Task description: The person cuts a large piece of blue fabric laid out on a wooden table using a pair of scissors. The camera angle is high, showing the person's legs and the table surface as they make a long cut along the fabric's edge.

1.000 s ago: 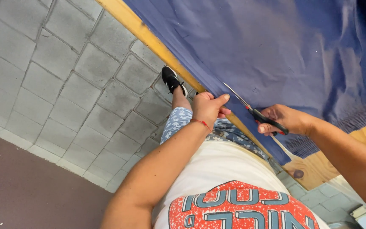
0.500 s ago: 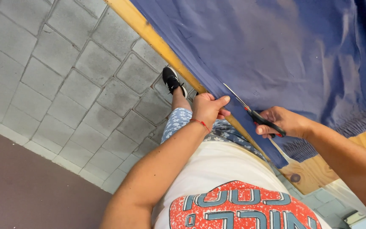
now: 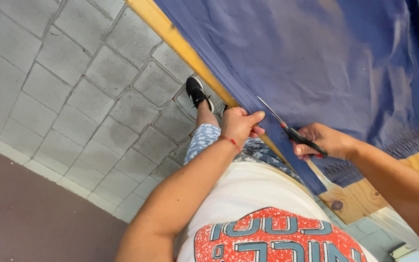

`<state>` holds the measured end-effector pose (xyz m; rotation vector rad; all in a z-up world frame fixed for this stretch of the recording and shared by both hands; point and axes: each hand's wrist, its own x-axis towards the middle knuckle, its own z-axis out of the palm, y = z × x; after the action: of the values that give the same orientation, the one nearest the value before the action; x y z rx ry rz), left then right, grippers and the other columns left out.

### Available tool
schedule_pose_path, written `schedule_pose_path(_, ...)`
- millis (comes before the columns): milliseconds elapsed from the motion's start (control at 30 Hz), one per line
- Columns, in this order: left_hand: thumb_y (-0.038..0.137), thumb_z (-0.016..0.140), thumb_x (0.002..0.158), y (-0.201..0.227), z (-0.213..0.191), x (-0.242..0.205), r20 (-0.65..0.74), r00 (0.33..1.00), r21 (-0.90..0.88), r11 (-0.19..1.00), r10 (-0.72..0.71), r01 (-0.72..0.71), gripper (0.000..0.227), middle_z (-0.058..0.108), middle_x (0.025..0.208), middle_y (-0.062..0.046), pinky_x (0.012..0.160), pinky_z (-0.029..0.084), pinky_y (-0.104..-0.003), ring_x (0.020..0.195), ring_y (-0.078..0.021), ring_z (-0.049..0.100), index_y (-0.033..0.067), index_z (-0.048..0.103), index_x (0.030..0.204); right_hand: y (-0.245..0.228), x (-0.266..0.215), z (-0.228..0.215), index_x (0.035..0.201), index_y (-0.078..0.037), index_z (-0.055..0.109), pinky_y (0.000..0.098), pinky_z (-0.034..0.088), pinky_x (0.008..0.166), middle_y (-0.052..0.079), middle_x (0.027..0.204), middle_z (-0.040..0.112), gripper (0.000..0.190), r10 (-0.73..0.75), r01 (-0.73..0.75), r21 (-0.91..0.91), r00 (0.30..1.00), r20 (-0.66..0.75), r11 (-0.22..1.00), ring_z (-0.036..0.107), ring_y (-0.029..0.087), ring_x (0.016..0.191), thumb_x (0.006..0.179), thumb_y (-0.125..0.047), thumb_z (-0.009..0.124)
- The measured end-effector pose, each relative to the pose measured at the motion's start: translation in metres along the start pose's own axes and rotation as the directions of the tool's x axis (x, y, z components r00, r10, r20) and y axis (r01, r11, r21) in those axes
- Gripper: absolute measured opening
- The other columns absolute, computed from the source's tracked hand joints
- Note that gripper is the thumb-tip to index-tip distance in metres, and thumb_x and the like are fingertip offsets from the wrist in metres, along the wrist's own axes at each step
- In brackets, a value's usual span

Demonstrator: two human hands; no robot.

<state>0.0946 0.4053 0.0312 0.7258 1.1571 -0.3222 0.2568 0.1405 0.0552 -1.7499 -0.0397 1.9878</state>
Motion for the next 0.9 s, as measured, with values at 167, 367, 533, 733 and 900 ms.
schedule_pose_path(167, 0.014, 0.093, 0.101, 0.001, -0.001, -0.002, 0.002, 1.000, -0.008, 1.000, 0.004, -0.004, 0.039, 0.080, 0.074, -0.025, 0.050, 0.069, -0.033, 0.060, -0.0321, 0.085, -0.0072, 0.063, 0.111, 0.017, 0.009, 0.002, 0.089, 0.008, 0.088, 0.0422, 0.067, 0.055, 0.027, 0.071, 0.090, 0.042, -0.056, 0.057, 0.040, 0.998, -0.018, 0.998, 0.091, 0.036, 0.068, 0.080, -0.025, 0.113)
schedule_pose_path(367, 0.014, 0.094, 0.101, 0.000, 0.001, -0.001, 0.000, 1.000, -0.009, 1.000, 0.009, -0.009, 0.040, 0.080, 0.074, -0.026, 0.051, 0.070, -0.033, 0.060, -0.0330, 0.084, -0.0067, 0.061, 0.112, 0.005, 0.001, 0.006, 0.085, 0.008, 0.087, 0.0431, 0.066, 0.056, 0.029, 0.069, 0.089, 0.043, -0.077, 0.079, 0.061, 0.997, -0.031, 0.995, 0.089, 0.037, 0.064, 0.078, -0.025, 0.113)
schedule_pose_path(533, 0.015, 0.094, 0.101, -0.001, 0.001, 0.000, -0.003, 1.000, -0.012, 1.000, 0.007, -0.007, 0.042, 0.078, 0.073, -0.023, 0.050, 0.069, -0.033, 0.060, -0.0318, 0.085, -0.0054, 0.059, 0.112, 0.005, -0.001, 0.009, 0.083, 0.008, 0.086, 0.0410, 0.064, 0.055, 0.028, 0.067, 0.088, 0.042, -0.085, 0.088, 0.049, 0.995, -0.051, 0.995, 0.088, 0.036, 0.061, 0.081, -0.024, 0.112)
schedule_pose_path(733, 0.014, 0.094, 0.101, -0.004, 0.000, 0.004, 0.004, 1.000, -0.027, 1.000, 0.011, -0.011, 0.041, 0.078, 0.072, -0.025, 0.050, 0.069, -0.034, 0.060, -0.0331, 0.084, -0.0054, 0.060, 0.111, 0.001, -0.002, 0.012, 0.081, 0.010, 0.086, 0.0402, 0.063, 0.053, 0.030, 0.065, 0.087, 0.039, -0.074, 0.077, 0.035, 0.994, -0.080, 0.996, 0.088, 0.036, 0.059, 0.080, -0.020, 0.113)
schedule_pose_path(900, 0.015, 0.093, 0.102, -0.003, 0.000, 0.006, 0.011, 1.000, -0.022, 1.000, 0.004, -0.004, 0.040, 0.078, 0.072, -0.024, 0.050, 0.069, -0.034, 0.060, -0.0329, 0.084, -0.0041, 0.059, 0.108, 0.006, 0.002, 0.016, 0.084, 0.010, 0.087, 0.0387, 0.063, 0.053, 0.031, 0.065, 0.086, 0.036, -0.047, 0.054, 0.069, 0.994, -0.102, 0.996, 0.087, 0.037, 0.057, 0.082, -0.016, 0.111)
